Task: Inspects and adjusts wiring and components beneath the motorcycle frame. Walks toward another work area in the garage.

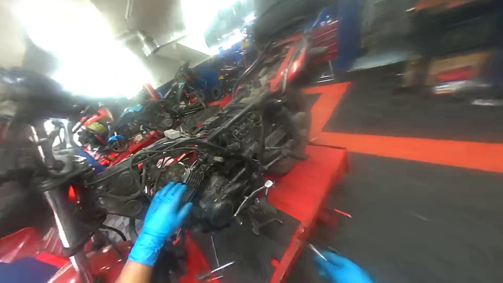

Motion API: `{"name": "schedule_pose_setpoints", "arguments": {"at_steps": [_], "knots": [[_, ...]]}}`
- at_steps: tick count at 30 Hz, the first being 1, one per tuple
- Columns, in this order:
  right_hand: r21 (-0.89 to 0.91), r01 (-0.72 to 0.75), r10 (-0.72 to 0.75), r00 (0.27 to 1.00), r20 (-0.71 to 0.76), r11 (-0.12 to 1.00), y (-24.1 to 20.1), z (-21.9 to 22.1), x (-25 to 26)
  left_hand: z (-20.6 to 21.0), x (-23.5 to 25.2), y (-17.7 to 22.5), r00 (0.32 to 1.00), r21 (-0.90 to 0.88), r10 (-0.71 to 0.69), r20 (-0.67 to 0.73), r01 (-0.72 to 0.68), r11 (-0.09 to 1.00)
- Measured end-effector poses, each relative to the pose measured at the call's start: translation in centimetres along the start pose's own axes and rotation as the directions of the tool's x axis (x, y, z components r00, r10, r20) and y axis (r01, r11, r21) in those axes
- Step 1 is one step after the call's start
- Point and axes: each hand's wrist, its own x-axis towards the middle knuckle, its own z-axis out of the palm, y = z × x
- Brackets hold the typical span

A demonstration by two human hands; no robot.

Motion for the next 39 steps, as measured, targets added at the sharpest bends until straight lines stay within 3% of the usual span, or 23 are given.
{"name": "schedule_pose_setpoints", "arguments": {"at_steps": [2, 5, 9, 12, 15, 17, 19, 21, 22, 23, 24, 26, 27, 28, 30, 31, 33, 36, 39], "knots": [[-0.099, 0.186, -0.177, 0.98, 0.094, 0.978, -7.7, 1.9, 7.2, 0.6, 2.8, -1.0, 0.997, 0.049, -0.077, 0.015, 0.076, 0.996], [-0.279, 0.478, -0.42, 0.874, 0.243, 0.833, -20.9, 5.0, 12.5, 1.6, 6.2, -1.6, 0.97, 0.035, -0.24, 0.042, 0.239, 0.971], [-0.497, 0.627, -0.523, 0.778, 0.349, 0.6, -34.0, 9.5, 15.5, 4.2, 7.9, -2.0, 0.925, 0.056, -0.377, 0.041, 0.374, 0.926], [-0.524, 0.655, -0.563, 0.749, 0.351, 0.545, -36.9, 12.8, 17.9, 5.3, 7.9, -1.5, 0.926, 0.053, -0.377, -0.018, 0.378, 0.924], [-0.484, 0.682, -0.593, 0.726, 0.35, 0.549, -36.9, 14.7, 19.1, 4.7, 8.6, -1.5, 0.932, 0.095, -0.363, -0.003, 0.361, 0.928], [-0.448, 0.719, -0.656, 0.684, 0.319, 0.532, -35.7, 15.8, 19.9, 4.4, 9.6, -1.8, 0.964, 0.162, -0.265, 0.02, 0.258, 0.952], [-0.447, 0.777, -0.791, 0.574, 0.212, 0.444, -34.1, 16.9, 21.0, 4.1, 11.4, -2.6, 0.991, 0.174, -0.087, 0.105, 0.068, 0.982], [-0.482, 0.81, -0.91, 0.41, 0.061, 0.333, -32.9, 18.1, 22.7, 4.0, 13.7, -3.2, 0.959, 0.124, 0.047, 0.279, -0.085, 0.989], [-0.495, 0.814, -0.931, 0.365, 0.026, 0.305, -32.6, 18.4, 23.0, 4.1, 14.6, -3.3, 0.928, 0.108, 0.065, 0.367, -0.112, 0.988], [-0.493, 0.814, -0.929, 0.369, 0.029, 0.308, -32.6, 18.3, 22.9, 4.3, 15.4, -3.3, 0.9, 0.109, 0.058, 0.433, -0.116, 0.987], [-0.466, 0.812, -0.9, 0.431, 0.072, 0.351, -33.1, 17.6, 22.3, 4.5, 15.9, -3.2, 0.883, 0.107, 0.04, 0.467, -0.102, 0.989], [-0.33, 0.733, -0.677, 0.679, 0.284, 0.596, -35.7, 15.1, 20.0, 4.6, 16.3, -3.1, 0.869, 0.111, 0.004, 0.496, -0.068, 0.991], [-0.223, 0.635, -0.533, 0.755, 0.382, 0.74, -37.3, 14.1, 19.4, 4.7, 16.3, -3.2, 0.873, 0.11, -0.003, 0.488, -0.058, 0.992], [-0.1, 0.516, -0.422, 0.783, 0.457, 0.85, -38.6, 13.5, 19.2, 4.6, 16.2, -3.2, 0.874, 0.106, -0.01, 0.485, -0.048, 0.993], [0.042, 0.327, -0.293, 0.774, 0.562, 0.944, -40.7, 12.4, 19.3, 4.2, 16.5, -2.9, 0.857, 0.089, -0.041, 0.514, -0.006, 0.996], [0.035, 0.315, -0.278, 0.772, 0.572, 0.949, -41.1, 12.2, 19.4, 4.1, 16.6, -2.8, 0.85, 0.09, -0.058, 0.523, 0.012, 0.996], [-0.04, 0.426, -0.34, 0.771, 0.539, 0.904, -40.5, 12.3, 19.6, 4.1, 16.5, -2.7, 0.865, 0.087, -0.068, 0.497, 0.028, 0.996], [-0.252, 0.597, -0.426, 0.754, 0.5, 0.762, -39.3, 12.8, 19.8, 4.6, 16.3, -2.9, 0.915, 0.085, -0.05, 0.401, 0.017, 0.996], [-0.453, 0.66, -0.436, 0.744, 0.507, 0.6, -37.8, 13.7, 20.8, 5.1, 16.0, -2.8, 0.919, 0.11, -0.048, 0.392, 0.005, 0.994]]}}
